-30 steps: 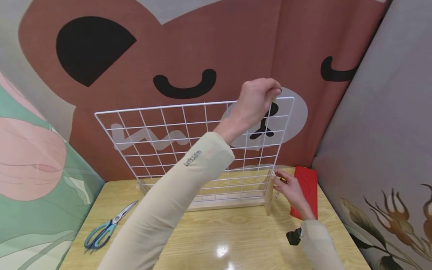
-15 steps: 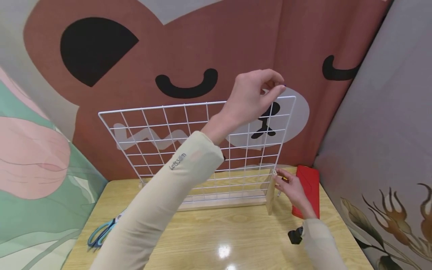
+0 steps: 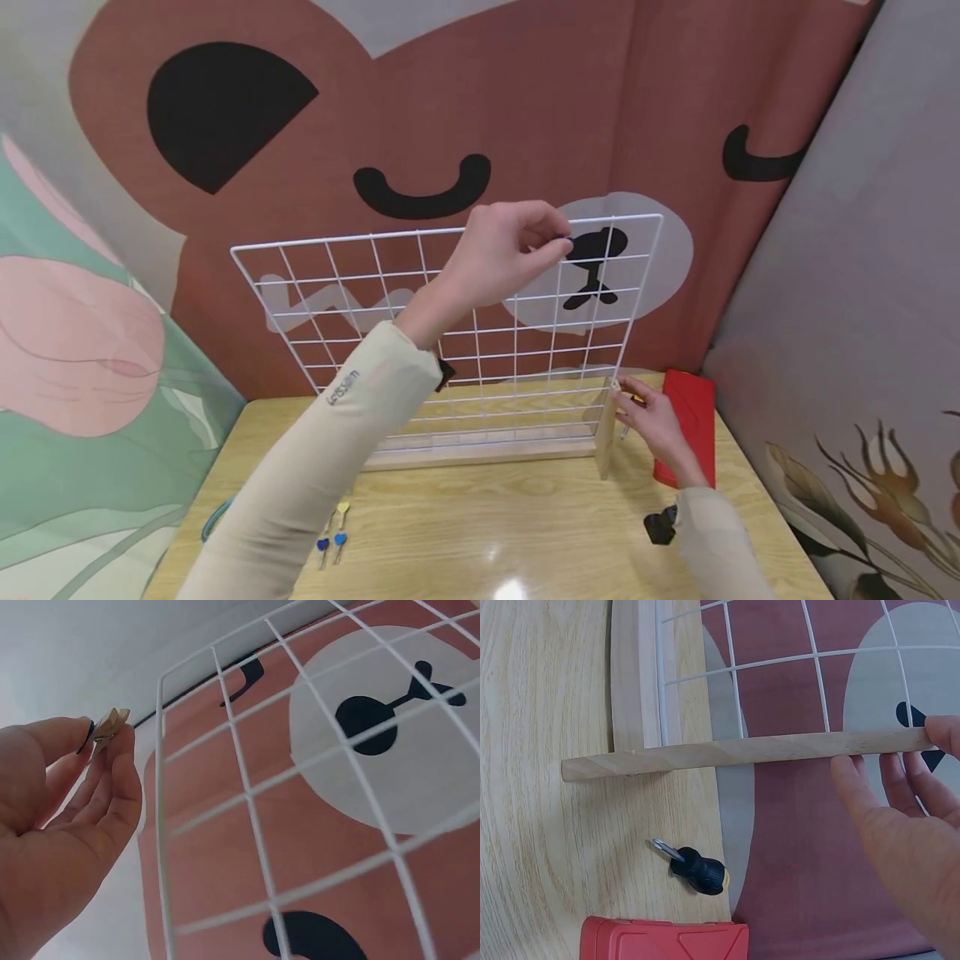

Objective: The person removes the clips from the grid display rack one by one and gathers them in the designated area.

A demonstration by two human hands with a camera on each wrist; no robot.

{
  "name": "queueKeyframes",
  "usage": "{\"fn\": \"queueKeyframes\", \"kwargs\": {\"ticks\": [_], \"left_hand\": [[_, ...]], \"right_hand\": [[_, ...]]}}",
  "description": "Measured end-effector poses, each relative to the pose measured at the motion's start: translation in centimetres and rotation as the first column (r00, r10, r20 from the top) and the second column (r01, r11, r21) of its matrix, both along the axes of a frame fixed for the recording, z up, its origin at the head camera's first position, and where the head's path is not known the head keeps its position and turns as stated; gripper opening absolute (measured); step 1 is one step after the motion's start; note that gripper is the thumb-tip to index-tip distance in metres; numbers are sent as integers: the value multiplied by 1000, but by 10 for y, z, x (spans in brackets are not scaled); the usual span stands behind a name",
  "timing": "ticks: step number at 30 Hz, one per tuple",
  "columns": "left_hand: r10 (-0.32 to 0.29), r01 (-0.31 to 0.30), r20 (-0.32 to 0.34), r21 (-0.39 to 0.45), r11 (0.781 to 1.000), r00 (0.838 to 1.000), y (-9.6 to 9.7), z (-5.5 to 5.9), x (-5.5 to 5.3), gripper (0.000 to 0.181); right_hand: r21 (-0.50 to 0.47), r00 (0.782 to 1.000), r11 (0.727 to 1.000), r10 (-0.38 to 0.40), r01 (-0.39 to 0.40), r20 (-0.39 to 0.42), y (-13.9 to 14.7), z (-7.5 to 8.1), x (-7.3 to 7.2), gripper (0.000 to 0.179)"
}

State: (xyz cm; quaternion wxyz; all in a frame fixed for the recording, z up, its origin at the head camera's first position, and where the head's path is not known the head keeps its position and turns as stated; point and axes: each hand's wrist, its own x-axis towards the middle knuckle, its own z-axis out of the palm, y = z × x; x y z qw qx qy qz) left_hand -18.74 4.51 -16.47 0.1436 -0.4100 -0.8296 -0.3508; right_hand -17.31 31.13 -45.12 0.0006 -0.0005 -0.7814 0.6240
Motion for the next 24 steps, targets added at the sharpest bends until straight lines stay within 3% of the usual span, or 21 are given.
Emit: {"fn": "queueKeyframes", "kwargs": {"ticks": [4,13,17,24], "left_hand": [[-13,12,18,46,999,1000,-18,-15,-1,10],[-8,-12,160,125,992,987,-52,-54,-4,12],[-24,-8,230,136,991,973,-64,-78,-4,13],[-3,-67,350,187,980,937,-89,-120,-2,13]], "right_hand": [[-2,1000,1000,2,-2,-2,0,0,-1,61],[23,1000,1000,-3,3,2,8,1,-3,64],[20,1000,1000,1,-1,13,9,-1,-3,65],[1,1000,1000,4,-4,2,8,-4,-3,64]]}}
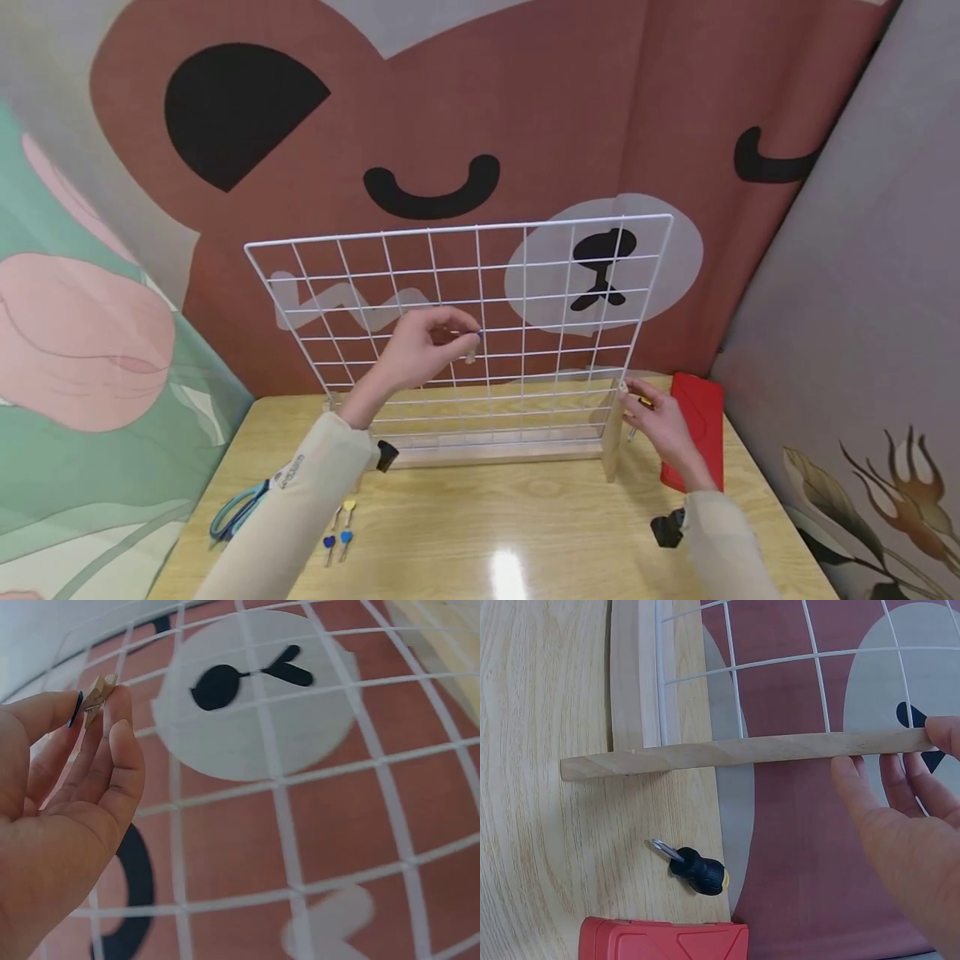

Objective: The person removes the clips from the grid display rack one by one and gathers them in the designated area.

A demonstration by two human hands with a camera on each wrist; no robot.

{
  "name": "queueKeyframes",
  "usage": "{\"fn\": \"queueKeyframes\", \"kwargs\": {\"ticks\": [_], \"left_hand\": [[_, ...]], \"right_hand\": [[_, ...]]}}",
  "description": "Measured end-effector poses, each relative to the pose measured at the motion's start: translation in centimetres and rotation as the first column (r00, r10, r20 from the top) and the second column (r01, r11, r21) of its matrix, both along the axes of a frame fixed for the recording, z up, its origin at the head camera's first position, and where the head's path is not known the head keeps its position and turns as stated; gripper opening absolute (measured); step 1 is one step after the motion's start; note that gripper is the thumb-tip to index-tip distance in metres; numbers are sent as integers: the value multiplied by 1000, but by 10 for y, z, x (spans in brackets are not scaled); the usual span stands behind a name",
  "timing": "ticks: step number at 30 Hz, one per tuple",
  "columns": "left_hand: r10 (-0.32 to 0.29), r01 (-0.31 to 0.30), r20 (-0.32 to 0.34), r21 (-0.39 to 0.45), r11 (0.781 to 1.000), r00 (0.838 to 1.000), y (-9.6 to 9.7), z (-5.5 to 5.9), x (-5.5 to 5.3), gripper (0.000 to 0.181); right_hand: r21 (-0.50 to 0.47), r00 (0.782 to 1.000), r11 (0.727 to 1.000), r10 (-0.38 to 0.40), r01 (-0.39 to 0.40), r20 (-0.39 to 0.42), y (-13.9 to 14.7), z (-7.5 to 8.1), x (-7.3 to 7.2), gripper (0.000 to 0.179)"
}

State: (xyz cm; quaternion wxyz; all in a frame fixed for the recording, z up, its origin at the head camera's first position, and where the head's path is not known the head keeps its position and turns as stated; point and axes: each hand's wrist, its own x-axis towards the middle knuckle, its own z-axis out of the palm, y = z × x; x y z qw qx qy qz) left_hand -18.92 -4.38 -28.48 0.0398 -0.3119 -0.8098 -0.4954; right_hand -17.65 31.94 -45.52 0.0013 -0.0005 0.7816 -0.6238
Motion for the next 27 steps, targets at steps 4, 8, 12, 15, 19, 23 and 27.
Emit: {"fn": "queueKeyframes", "kwargs": {"ticks": [4,8,12,15,19,23,27], "left_hand": [[13,-14,28,17,1000,1000,-13,-21,1,11],[34,-35,43,24,999,998,-25,-40,2,10],[64,-66,57,28,997,996,-36,-59,4,10],[95,-98,91,22,995,991,-46,-75,7,9],[136,-148,174,55,988,975,-59,-99,11,8],[194,-224,237,106,969,952,-72,-120,18,7],[230,-273,274,130,953,934,-86,-139,23,8]], "right_hand": [[-8,1000,1000,0,0,-8,1,0,-1,64],[-3,1000,1000,5,-5,-4,1,0,-1,64],[3,1000,1000,9,-9,0,0,0,-1,64],[7,1000,1000,11,-11,-3,-1,0,-1,64],[7,1000,1000,13,-13,-6,-1,1,-1,63],[6,1000,1000,11,-11,-3,-2,1,0,63],[15,1000,1000,15,-15,-2,-2,2,1,63]]}}
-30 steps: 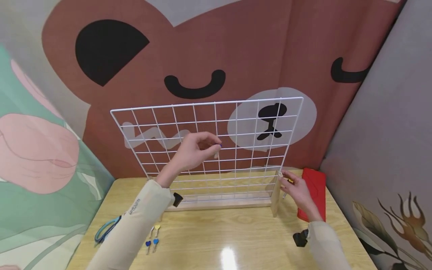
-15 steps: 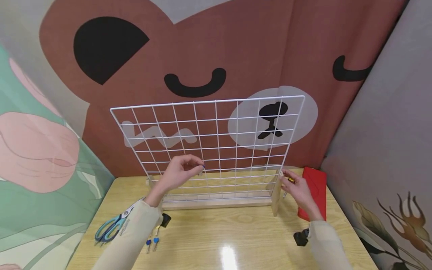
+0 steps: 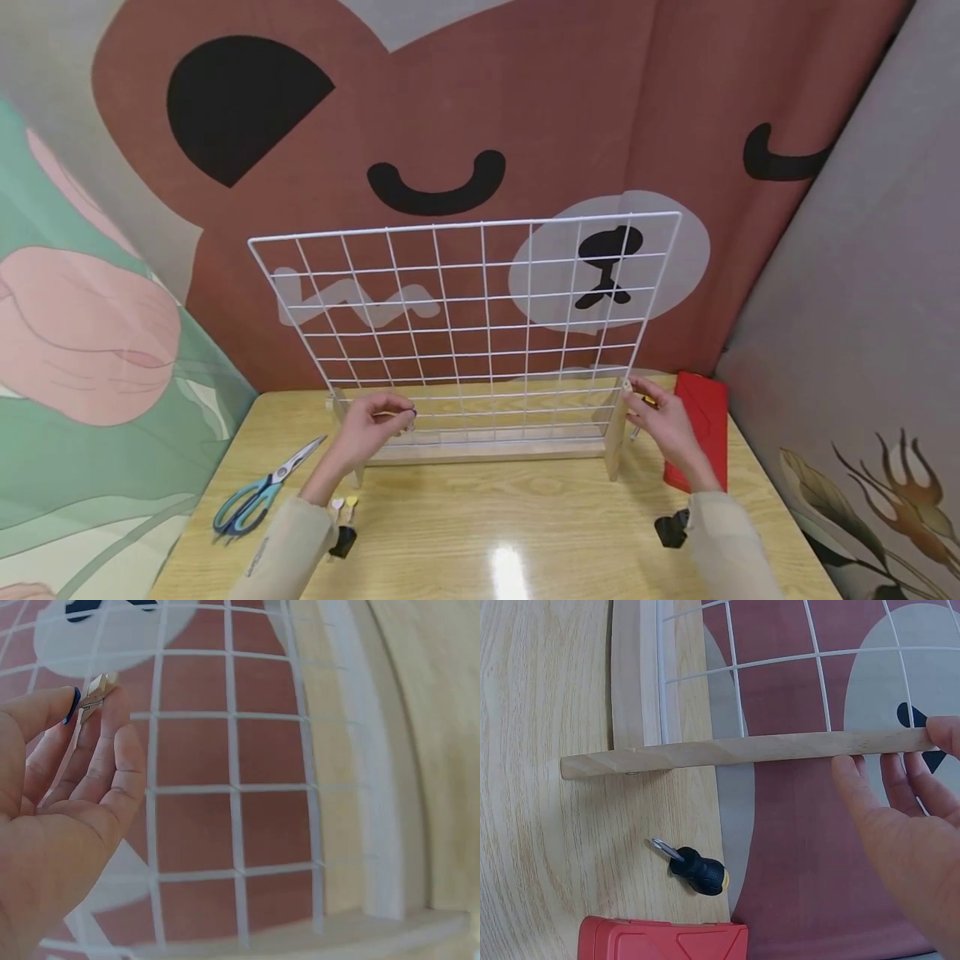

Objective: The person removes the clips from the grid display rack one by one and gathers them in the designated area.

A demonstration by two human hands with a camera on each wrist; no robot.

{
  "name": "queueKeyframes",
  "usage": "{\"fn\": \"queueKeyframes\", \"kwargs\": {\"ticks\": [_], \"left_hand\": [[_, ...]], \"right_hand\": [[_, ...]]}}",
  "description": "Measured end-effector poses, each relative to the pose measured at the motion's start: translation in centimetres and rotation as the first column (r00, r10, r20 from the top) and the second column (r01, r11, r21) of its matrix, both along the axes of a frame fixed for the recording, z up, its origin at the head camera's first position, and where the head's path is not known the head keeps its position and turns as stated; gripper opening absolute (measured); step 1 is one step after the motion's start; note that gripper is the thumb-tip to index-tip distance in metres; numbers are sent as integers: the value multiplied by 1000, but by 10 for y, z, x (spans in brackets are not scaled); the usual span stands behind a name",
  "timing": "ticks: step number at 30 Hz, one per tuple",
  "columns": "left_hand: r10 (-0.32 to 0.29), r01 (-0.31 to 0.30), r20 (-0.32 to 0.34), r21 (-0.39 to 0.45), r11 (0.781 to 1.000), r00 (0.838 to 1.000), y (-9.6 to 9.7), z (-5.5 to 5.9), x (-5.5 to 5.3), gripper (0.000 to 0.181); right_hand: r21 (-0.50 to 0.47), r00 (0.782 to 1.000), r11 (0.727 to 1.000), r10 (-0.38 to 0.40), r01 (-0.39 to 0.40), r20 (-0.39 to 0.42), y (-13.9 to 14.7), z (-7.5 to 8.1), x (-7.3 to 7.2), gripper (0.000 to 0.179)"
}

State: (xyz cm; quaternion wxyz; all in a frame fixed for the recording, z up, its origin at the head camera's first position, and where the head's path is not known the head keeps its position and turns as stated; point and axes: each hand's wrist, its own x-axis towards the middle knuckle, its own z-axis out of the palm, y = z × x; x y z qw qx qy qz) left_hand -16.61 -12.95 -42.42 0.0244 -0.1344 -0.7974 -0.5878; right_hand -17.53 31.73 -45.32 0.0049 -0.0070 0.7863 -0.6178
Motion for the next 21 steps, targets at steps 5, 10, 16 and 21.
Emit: {"fn": "queueKeyframes", "kwargs": {"ticks": [5,10,16,21], "left_hand": [[48,-47,62,-12,999,997,-17,-20,8,12],[98,-92,102,-59,994,990,-35,-37,20,9],[182,-168,148,-107,980,972,-62,-54,34,6],[246,-222,180,-141,965,952,-86,-65,50,10]], "right_hand": [[15,1000,1000,2,-2,-1,2,0,0,63],[14,1000,1000,-3,3,7,2,-2,-1,64],[1,1000,1000,18,-18,14,2,-2,-1,66],[14,1000,1000,19,-19,13,3,-2,-1,67]]}}
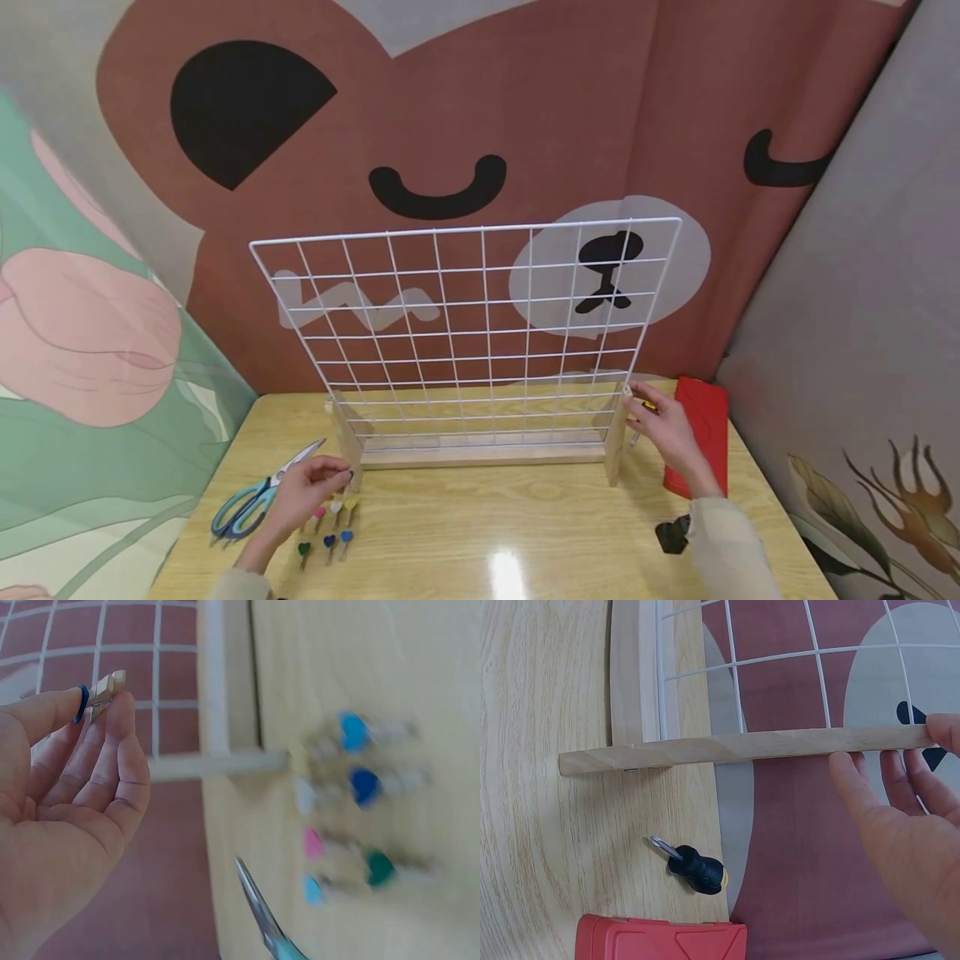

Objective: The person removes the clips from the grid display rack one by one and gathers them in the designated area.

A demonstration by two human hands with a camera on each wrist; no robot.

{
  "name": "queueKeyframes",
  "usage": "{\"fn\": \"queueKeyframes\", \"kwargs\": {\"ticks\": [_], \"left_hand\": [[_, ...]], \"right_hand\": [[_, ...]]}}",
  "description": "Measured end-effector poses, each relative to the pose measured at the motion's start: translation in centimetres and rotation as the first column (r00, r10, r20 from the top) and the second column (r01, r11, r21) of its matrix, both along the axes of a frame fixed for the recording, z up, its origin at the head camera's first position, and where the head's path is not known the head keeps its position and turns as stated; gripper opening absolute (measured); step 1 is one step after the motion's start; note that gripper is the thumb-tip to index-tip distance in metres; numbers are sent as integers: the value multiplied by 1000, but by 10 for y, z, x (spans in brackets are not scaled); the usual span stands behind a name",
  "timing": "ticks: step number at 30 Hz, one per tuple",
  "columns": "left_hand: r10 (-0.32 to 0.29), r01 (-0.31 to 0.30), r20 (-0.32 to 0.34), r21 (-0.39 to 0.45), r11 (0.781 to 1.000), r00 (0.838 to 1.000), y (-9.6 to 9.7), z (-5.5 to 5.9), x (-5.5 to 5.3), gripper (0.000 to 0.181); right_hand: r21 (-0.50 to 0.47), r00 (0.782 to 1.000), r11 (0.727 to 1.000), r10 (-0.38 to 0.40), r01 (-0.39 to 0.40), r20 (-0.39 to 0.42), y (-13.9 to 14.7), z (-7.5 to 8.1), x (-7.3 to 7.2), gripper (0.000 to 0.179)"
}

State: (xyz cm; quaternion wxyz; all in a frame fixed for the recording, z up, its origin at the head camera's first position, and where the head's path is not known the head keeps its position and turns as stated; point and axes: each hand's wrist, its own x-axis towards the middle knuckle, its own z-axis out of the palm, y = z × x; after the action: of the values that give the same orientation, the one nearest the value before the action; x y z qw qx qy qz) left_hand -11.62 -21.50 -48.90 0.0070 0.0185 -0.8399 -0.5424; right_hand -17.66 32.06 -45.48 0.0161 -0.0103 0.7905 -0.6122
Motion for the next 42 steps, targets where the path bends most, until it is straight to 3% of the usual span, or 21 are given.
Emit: {"fn": "queueKeyframes", "kwargs": {"ticks": [5,9,14,21,26,35,42], "left_hand": [[61,-59,66,-36,998,996,-23,-10,15,13],[94,-82,94,-123,989,991,-40,-20,25,12],[106,-80,102,-232,969,989,-56,-30,33,9],[95,-56,122,-290,955,988,-72,-39,43,7],[100,-54,135,-307,950,986,-80,-52,46,8],[123,-40,178,-412,910,976,-87,-72,47,5],[121,-51,123,-462,885,985,-87,-77,49,4]], "right_hand": [[7,1000,1000,-9,9,-8,1,-3,1,67],[11,1000,1000,-11,11,-18,1,-5,0,67],[13,1000,1000,-12,13,-13,3,-7,0,67],[-18,1000,1000,-3,3,-18,-1,-6,2,65],[-17,1000,1000,1,-1,-25,-1,-3,0,65],[-9,999,1000,4,-5,-54,0,-2,-3,62],[-24,999,1000,-2,1,-40,0,-3,-2,63]]}}
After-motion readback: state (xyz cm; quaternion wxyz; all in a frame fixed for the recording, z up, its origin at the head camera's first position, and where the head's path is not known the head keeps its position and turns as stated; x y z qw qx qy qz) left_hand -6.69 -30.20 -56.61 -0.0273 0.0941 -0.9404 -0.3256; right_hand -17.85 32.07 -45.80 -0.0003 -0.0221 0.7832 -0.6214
